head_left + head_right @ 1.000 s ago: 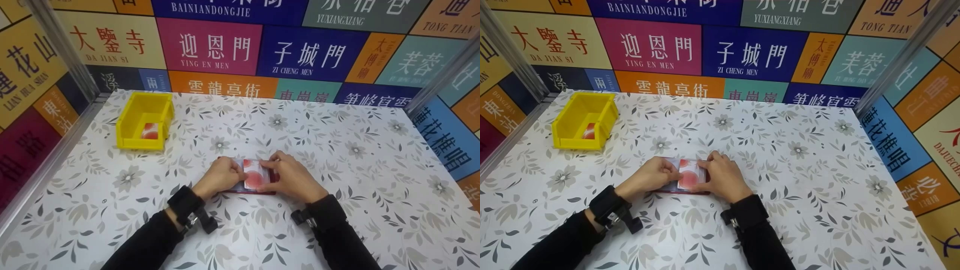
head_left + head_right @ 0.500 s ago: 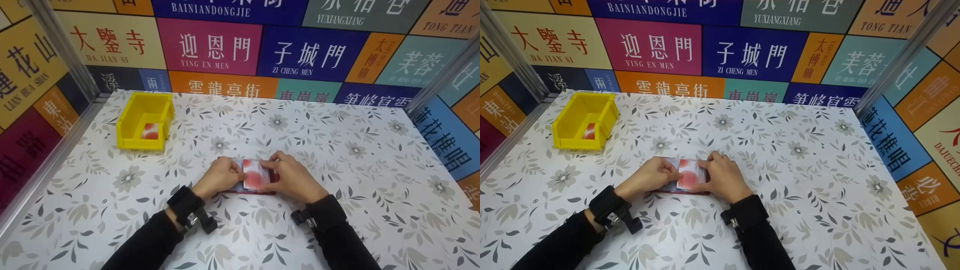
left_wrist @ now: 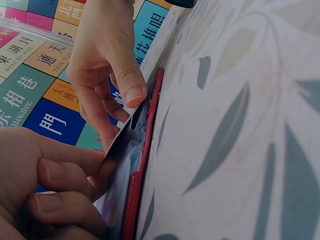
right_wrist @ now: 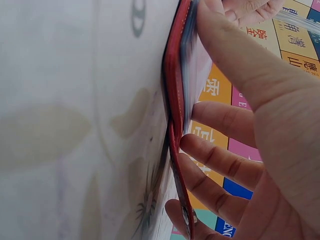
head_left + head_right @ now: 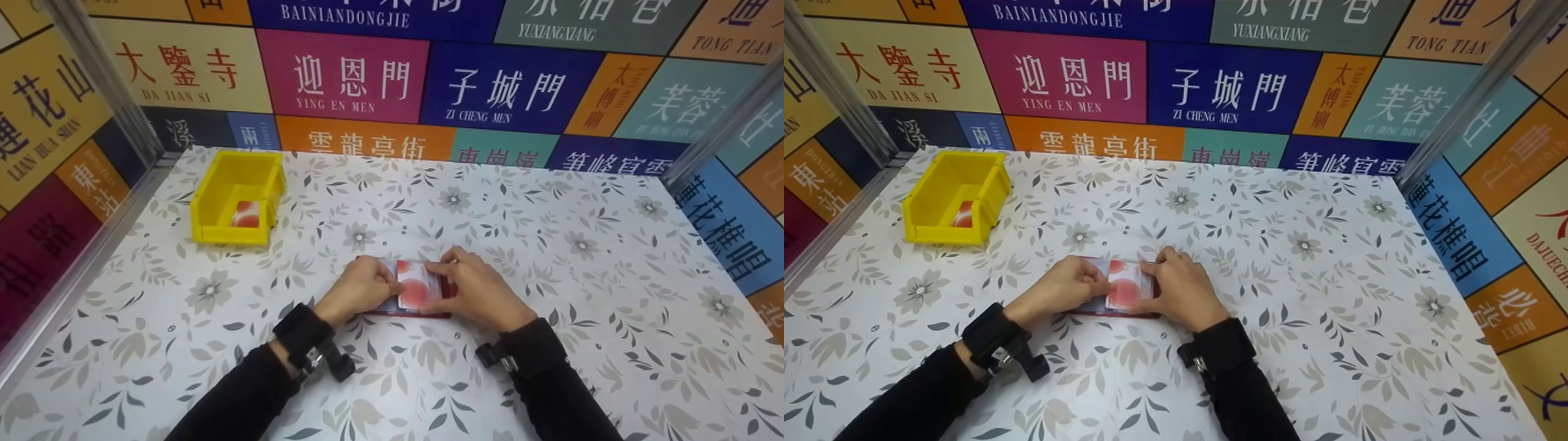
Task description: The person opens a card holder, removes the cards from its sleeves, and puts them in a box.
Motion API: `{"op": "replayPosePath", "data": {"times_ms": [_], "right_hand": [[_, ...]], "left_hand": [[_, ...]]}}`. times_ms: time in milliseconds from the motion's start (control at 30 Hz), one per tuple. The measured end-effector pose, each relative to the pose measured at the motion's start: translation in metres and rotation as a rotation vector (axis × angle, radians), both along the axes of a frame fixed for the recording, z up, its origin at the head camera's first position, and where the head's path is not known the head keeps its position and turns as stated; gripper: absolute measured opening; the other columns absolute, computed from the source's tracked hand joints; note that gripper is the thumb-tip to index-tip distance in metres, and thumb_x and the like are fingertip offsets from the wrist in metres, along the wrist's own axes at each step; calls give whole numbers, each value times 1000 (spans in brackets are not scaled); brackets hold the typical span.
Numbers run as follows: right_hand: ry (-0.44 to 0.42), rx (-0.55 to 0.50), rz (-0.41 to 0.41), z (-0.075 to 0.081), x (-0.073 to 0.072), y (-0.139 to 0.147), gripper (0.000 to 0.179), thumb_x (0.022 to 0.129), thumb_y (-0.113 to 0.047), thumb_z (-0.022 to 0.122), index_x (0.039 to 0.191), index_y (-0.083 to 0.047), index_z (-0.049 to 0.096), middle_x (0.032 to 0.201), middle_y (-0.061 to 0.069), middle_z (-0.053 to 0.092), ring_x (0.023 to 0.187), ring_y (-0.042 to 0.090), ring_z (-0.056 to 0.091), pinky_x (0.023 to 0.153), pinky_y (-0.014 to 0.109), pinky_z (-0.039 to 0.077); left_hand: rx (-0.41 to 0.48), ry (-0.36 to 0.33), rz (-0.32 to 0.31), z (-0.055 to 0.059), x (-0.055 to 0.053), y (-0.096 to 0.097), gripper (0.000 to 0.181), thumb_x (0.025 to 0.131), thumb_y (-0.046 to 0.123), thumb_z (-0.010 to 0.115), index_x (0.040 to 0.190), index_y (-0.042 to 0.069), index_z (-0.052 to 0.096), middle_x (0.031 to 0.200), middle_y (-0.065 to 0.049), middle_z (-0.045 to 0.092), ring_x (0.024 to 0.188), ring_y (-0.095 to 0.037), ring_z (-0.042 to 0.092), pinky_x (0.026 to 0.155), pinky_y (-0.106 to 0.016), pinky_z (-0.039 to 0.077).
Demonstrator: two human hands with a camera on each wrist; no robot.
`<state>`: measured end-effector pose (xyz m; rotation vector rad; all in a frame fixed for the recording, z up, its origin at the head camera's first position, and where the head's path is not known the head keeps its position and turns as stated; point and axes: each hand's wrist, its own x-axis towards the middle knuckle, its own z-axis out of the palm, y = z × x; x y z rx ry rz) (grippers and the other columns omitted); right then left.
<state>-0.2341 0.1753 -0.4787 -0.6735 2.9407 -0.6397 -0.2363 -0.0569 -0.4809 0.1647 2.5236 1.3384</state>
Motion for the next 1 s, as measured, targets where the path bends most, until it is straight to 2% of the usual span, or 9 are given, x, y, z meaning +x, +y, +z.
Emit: {"op": "replayPosePath", "data": {"times_ms": [500, 1000], "right_hand": [[-21, -13, -12, 2, 1, 0, 85, 76, -50, 96, 146, -11, 66, 118, 5, 60, 95, 20, 51, 81, 33, 43], [-27, -3, -10, 2, 0, 0, 84, 76, -48, 96, 145, -10, 66, 119, 5, 60, 96, 20, 51, 81, 34, 43]], "left_hand": [[-6, 17, -8, 1, 0, -2, 28, 90, 19, 82, 65, 10, 71, 66, 8, 57, 69, -13, 53, 63, -27, 41], [-1, -19, 0, 3, 1, -3, 28, 92, 22, 81, 68, 13, 70, 68, 7, 57, 66, -12, 52, 61, -26, 40]]}}
